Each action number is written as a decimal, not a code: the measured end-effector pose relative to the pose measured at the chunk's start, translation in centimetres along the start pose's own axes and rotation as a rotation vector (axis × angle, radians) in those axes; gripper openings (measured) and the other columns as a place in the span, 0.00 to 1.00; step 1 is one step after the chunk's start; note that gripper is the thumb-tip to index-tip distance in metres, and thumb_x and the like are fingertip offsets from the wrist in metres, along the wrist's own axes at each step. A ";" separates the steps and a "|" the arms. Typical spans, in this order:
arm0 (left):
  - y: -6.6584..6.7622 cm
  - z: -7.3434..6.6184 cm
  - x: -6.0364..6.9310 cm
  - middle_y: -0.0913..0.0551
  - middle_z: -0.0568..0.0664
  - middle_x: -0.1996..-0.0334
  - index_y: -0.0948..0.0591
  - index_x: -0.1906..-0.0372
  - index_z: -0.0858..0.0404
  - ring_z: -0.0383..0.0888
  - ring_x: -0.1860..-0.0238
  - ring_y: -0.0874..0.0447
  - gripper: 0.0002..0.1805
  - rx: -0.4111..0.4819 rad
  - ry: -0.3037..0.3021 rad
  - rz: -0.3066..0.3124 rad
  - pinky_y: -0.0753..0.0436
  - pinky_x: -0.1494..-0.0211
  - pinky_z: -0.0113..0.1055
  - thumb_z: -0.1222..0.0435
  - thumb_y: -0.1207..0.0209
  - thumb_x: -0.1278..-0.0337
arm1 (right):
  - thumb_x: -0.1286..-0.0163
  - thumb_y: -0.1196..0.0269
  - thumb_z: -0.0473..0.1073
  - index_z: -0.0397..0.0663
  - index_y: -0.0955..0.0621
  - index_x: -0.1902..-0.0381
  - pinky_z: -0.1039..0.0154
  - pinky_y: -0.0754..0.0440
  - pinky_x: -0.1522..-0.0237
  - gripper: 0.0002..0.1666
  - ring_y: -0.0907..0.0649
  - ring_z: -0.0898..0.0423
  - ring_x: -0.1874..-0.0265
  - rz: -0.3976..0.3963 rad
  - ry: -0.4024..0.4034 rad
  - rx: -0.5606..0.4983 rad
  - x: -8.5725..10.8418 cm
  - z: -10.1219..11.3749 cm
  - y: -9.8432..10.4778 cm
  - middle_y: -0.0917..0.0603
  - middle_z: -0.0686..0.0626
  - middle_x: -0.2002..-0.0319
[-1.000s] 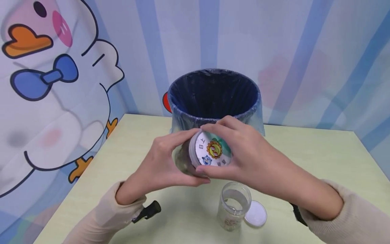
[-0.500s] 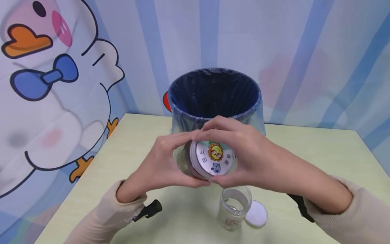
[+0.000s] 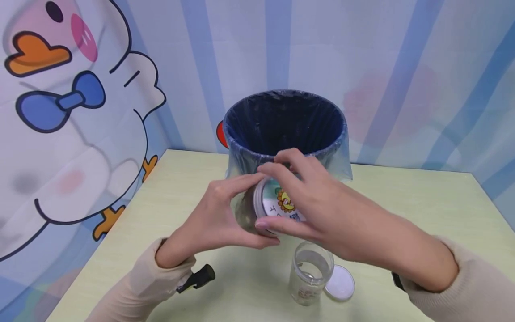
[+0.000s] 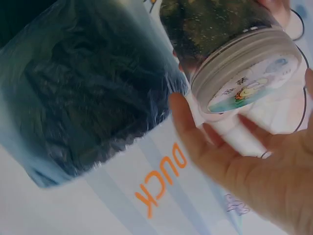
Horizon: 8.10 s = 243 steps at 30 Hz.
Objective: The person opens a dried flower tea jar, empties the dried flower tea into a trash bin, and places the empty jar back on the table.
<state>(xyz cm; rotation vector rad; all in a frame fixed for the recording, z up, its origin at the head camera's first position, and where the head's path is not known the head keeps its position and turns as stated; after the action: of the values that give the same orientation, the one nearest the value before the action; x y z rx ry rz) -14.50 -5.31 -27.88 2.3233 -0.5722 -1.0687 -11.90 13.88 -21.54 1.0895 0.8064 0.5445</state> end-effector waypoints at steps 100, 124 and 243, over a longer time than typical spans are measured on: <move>-0.6 0.0 0.4 0.22 0.46 0.38 0.27 0.31 0.61 0.37 0.40 0.25 0.51 -0.023 0.030 -0.003 0.24 0.40 0.30 0.53 0.19 0.67 | 0.40 0.29 0.60 0.58 0.28 0.34 0.64 0.17 0.66 0.39 0.21 0.62 0.58 0.002 -0.177 -0.043 0.7 0.0 -0.4 0.27 0.57 0.46; -0.9 0.2 0.7 0.22 0.44 0.38 0.27 0.31 0.57 0.37 0.39 0.25 0.50 0.023 0.062 0.021 0.23 0.40 0.33 0.54 0.18 0.67 | 0.53 0.21 0.44 0.64 0.27 0.32 0.59 0.16 0.55 0.49 0.26 0.60 0.41 -0.053 0.084 -0.101 1.1 -0.4 -0.1 0.30 0.59 0.37; 0.3 1.6 3.1 0.20 0.43 0.40 0.25 0.33 0.56 0.38 0.40 0.23 0.51 -0.009 0.188 -0.077 0.22 0.40 0.38 0.54 0.17 0.72 | 0.53 0.20 0.59 0.44 0.26 0.42 0.66 0.23 0.66 0.47 0.26 0.51 0.59 0.236 -0.415 -0.185 21.0 -12.4 -16.7 0.29 0.46 0.51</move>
<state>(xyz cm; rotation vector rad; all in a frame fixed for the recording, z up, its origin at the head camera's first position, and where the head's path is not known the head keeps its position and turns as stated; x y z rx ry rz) -13.88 -7.73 -30.37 2.4211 -0.4080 -0.8714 -9.00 29.89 -46.22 1.0827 0.2617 0.5537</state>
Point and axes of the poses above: each hand's wrist, its own x-axis away from the middle knuckle, its own y-axis out of the back of the hand, z = x × y, the point moved 3 cm from there along -x, towards the middle knuckle
